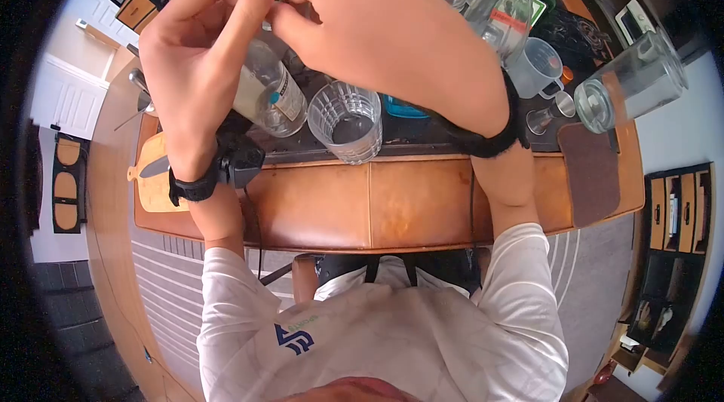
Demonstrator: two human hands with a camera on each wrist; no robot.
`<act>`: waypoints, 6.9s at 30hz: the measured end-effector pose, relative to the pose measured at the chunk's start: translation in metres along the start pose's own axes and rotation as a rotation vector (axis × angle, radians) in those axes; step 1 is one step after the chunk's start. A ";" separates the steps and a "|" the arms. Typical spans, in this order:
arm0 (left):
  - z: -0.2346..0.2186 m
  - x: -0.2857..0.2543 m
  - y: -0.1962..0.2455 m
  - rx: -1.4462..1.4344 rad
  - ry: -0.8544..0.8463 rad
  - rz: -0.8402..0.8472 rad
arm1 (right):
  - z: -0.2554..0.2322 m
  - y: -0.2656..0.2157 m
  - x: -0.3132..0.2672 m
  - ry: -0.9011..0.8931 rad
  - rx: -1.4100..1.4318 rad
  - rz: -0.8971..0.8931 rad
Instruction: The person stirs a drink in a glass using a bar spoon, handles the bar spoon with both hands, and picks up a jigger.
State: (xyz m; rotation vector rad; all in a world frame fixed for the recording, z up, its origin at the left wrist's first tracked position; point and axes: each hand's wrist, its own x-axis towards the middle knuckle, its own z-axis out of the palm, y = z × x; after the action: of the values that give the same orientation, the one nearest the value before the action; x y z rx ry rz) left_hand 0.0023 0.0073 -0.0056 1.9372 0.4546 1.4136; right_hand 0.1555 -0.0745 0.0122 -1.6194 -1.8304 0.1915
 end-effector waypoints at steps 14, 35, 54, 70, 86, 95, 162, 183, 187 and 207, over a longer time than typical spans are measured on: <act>0.011 0.003 0.000 0.091 0.030 0.099 | -0.010 -0.011 -0.002 -0.066 -0.002 -0.156; 0.008 0.007 -0.013 -0.019 -0.004 0.122 | 0.011 0.020 -0.014 0.224 -0.214 -0.591; 0.002 0.009 -0.008 0.049 -0.049 0.062 | 0.000 0.004 0.003 0.104 0.089 -0.489; 0.007 0.007 -0.005 0.056 -0.012 0.194 | -0.018 -0.007 0.008 -0.224 0.165 -0.114; 0.009 0.005 0.005 -0.089 -0.087 0.102 | -0.025 -0.015 0.007 -0.292 0.192 -0.006; 0.018 0.000 0.017 0.193 -0.066 0.210 | -0.016 -0.018 0.000 -0.189 -0.015 -0.016; 0.005 0.001 0.008 0.120 -0.107 0.213 | -0.013 -0.020 -0.002 -0.116 -0.042 -0.132; 0.005 0.001 0.002 0.152 -0.049 0.282 | -0.007 0.011 0.004 -0.294 0.259 -0.250; 0.006 0.001 0.003 0.121 -0.067 0.223 | -0.021 -0.030 0.023 -0.448 -0.096 0.147; 0.005 0.000 0.014 0.115 -0.063 0.120 | -0.026 -0.011 0.014 -0.413 0.020 -0.057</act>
State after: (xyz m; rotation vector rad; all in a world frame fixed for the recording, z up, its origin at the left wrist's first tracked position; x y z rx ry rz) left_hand 0.0056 -0.0037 0.0033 2.1264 0.4036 1.4239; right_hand 0.1611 -0.0723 0.0429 -1.5970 -2.1679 0.5517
